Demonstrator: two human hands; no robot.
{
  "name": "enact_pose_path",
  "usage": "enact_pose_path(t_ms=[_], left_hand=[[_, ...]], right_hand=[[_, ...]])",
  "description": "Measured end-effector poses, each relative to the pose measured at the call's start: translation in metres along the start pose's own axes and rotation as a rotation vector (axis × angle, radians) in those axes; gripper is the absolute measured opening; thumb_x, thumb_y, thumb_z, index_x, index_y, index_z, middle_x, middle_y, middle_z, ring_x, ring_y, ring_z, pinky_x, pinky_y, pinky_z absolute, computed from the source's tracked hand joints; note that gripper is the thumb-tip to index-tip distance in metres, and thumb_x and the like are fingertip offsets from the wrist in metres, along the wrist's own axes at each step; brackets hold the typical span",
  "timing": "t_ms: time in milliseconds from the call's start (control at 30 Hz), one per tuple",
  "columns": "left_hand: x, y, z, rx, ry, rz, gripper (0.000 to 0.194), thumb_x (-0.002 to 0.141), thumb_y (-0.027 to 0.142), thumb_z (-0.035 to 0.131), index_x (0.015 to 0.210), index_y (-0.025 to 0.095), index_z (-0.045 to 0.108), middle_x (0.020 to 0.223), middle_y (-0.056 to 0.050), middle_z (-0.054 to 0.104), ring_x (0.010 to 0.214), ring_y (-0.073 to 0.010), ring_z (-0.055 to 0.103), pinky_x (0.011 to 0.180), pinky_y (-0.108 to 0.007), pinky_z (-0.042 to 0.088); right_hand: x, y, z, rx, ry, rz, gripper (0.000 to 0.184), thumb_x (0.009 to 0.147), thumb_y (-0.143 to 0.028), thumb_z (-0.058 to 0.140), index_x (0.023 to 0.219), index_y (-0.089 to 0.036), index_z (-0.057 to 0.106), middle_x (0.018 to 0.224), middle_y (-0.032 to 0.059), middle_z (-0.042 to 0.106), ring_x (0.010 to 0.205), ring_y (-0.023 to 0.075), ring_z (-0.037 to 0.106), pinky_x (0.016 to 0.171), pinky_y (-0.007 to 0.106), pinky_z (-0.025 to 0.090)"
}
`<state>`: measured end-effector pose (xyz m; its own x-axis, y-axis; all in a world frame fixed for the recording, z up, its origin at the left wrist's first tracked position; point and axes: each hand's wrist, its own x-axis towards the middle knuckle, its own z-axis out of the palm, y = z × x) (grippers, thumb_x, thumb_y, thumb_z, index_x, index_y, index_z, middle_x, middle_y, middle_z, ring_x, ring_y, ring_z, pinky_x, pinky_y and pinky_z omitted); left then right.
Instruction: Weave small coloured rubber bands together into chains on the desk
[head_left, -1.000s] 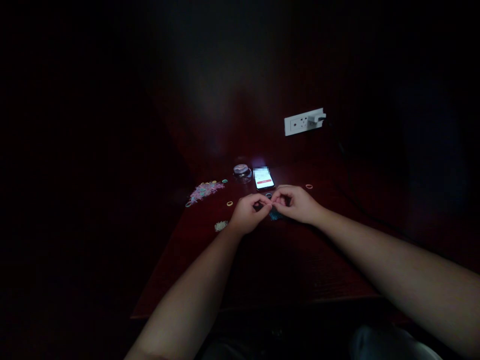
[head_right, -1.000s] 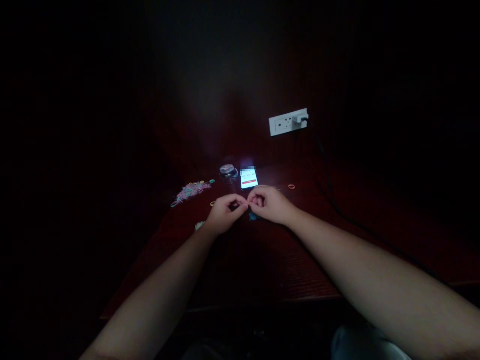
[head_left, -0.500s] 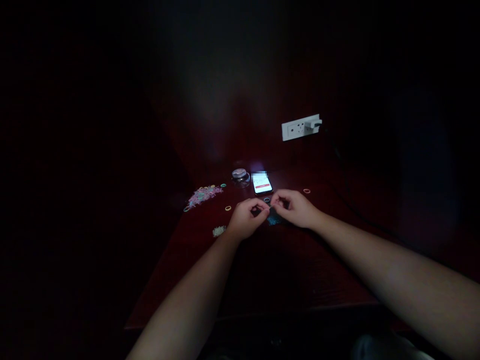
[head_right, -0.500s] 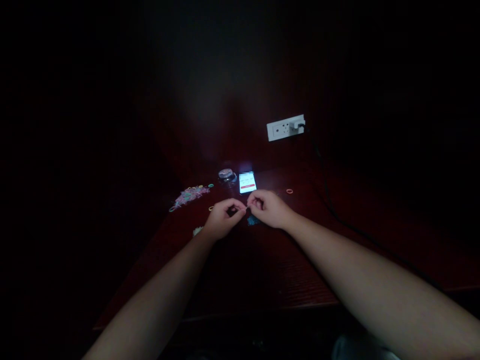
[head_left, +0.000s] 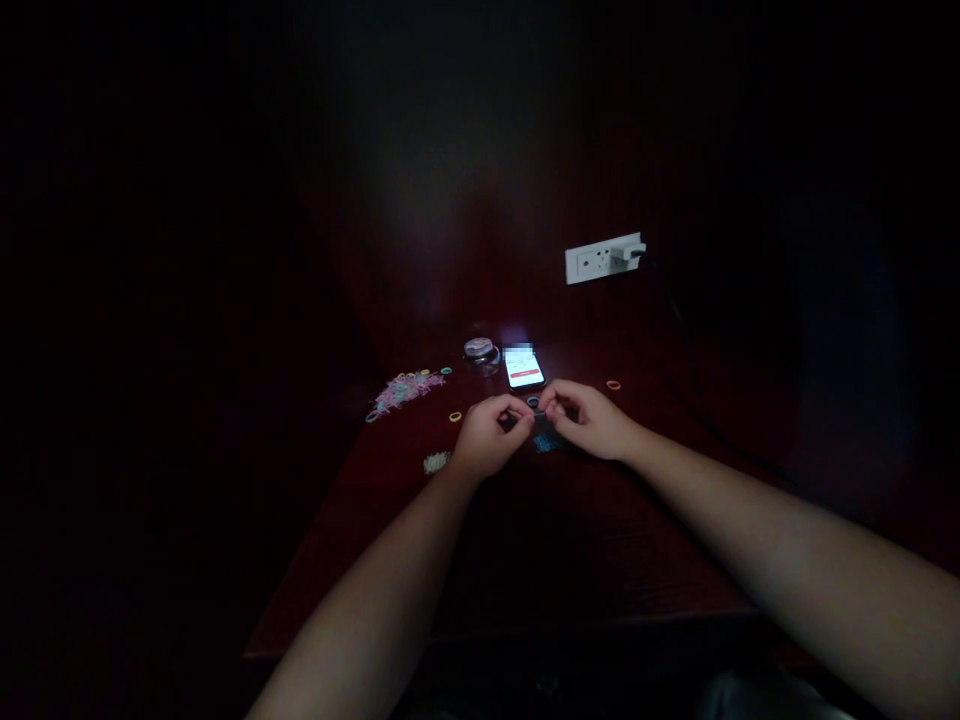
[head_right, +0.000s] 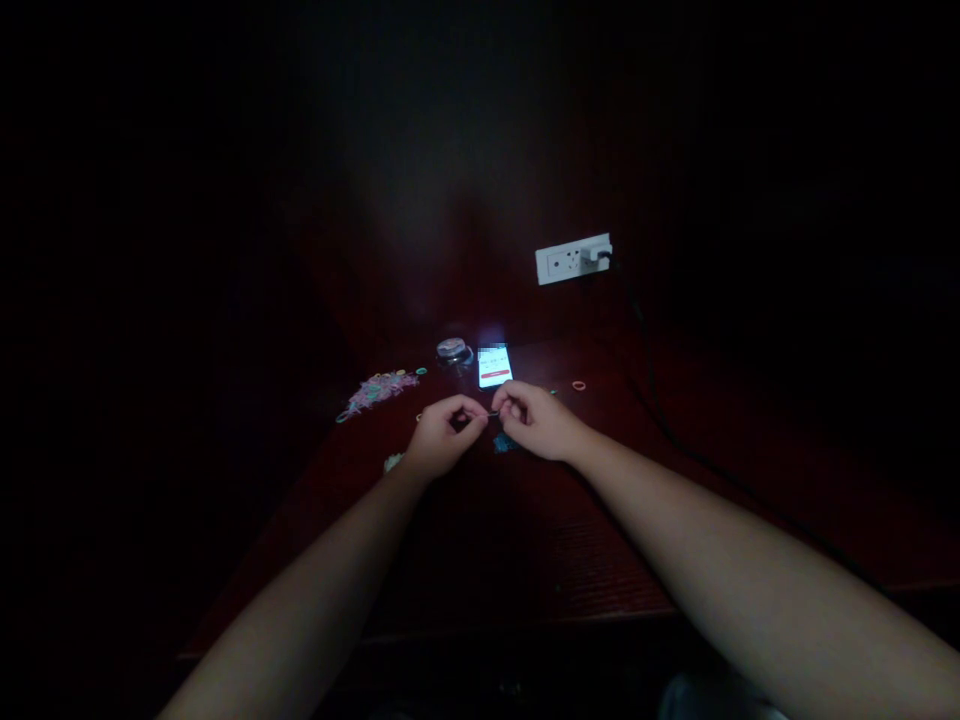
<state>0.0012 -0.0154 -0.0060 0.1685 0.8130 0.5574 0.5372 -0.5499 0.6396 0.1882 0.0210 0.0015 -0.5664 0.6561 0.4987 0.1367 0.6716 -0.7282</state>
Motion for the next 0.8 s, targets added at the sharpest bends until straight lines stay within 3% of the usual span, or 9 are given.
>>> enact_pose_path(t_ms=[367,567,800], left_hand=[[-0.0005,0.0021,-0.0010,0.020,-0.030,0.014,0.010,0.082,0.025,0.060,0.083,0.016,0.065,0.081,-0.004,0.068,0.074,-0.0141,0.061,0.070,-0.026,0.047],[0.0006,0.0077,-0.0041,0.037,0.114,0.084,0.004,0.083,0.021,0.058,0.081,0.018,0.061,0.094,-0.005,0.067,0.089,-0.0175,0.061,0.081,-0.031,0.047],[0.0010,0.0072,-0.0040,0.006,0.111,0.108,0.004,0.080,0.018,0.061,0.077,0.018,0.060,0.091,-0.006,0.067,0.089,-0.0182,0.061,0.084,-0.034,0.047]], right_hand=[[0.0017,0.0027,0.0004,-0.020,0.038,-0.001,0.010,0.081,-0.026,0.056,0.078,-0.016,0.059,0.062,-0.0010,0.050,0.057,0.0111,0.043,0.053,0.024,0.037],[0.0023,0.0039,-0.0001,-0.046,0.067,-0.005,0.013,0.082,-0.027,0.057,0.075,-0.017,0.056,0.061,-0.0021,0.047,0.056,0.0108,0.042,0.053,0.023,0.035],[0.0014,0.0033,0.0015,0.072,0.038,0.004,0.018,0.078,-0.028,0.063,0.089,-0.016,0.057,0.064,-0.0031,0.047,0.054,0.0092,0.041,0.050,0.022,0.035]])
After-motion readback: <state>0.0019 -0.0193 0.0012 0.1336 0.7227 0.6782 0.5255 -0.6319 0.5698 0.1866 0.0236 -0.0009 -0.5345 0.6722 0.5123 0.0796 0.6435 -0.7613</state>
